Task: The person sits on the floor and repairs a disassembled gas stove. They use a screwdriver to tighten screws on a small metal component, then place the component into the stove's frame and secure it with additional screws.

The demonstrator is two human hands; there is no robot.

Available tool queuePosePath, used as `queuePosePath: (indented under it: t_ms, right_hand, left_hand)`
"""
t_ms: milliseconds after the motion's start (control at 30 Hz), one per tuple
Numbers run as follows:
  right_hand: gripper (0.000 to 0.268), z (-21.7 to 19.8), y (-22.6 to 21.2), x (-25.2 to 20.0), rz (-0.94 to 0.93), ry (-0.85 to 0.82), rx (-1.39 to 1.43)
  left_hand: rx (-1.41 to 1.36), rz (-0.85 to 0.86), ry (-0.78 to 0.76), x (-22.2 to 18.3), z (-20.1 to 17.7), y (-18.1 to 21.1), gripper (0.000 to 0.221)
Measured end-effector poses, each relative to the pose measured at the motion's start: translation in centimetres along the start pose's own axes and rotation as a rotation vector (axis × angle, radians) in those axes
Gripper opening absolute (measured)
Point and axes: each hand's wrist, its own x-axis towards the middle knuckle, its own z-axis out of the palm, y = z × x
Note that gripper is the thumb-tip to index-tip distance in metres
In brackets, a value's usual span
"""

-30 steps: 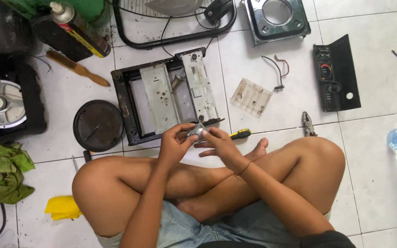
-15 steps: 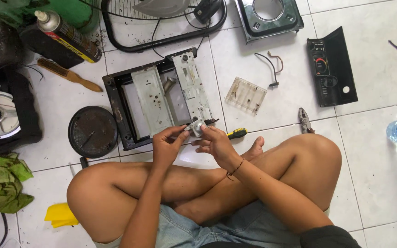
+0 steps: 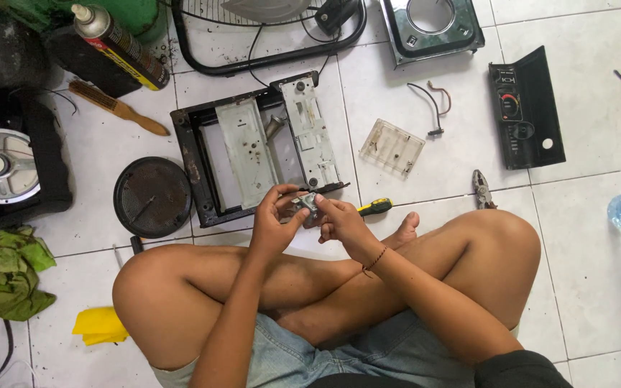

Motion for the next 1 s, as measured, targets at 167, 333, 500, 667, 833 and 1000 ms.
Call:
queuePosePath:
  t_ms: [167,333,500,667,833,1000]
  right_hand:
    - [0.041,-0.3,-0.2,-0.3,-0.184,0.001,-0.267]
    - [0.047,-2.3,-10.2,-2.6,-0.174,-0.056,-1.223]
    - [0.018,-16.8,-17.5,9.1,-0.450,0.671,-1.740]
    - [0.054,-28.0,-16.5,14.2,-0.469,0.610,-1.757]
    - [0.060,-33.4,-12.5,17.4,-0.175,0.613,-1.655]
    - [0.029,-32.2,-12.6,16.1,-0.305,0.854,-1.800]
  left_hand:
    - [0.010,0.021,-0.052,0.0,0.2,0.0,0.057]
    - [-0.010,-0.121,0.044,-0.1,0.1,-1.6,0.049]
    - [-0.626,-0.503,0.107,0.9,-0.1,0.0,0.039]
    - [-0.557,-0.466,0.016,0.8,-0.7,-0.8,0.060]
    - [-0.682,-0.466,-0.061,0.8,-1.0,-1.8,0.064]
    - [-0.774,-0.345,-0.081,0.7,-0.7,-0.7,0.045]
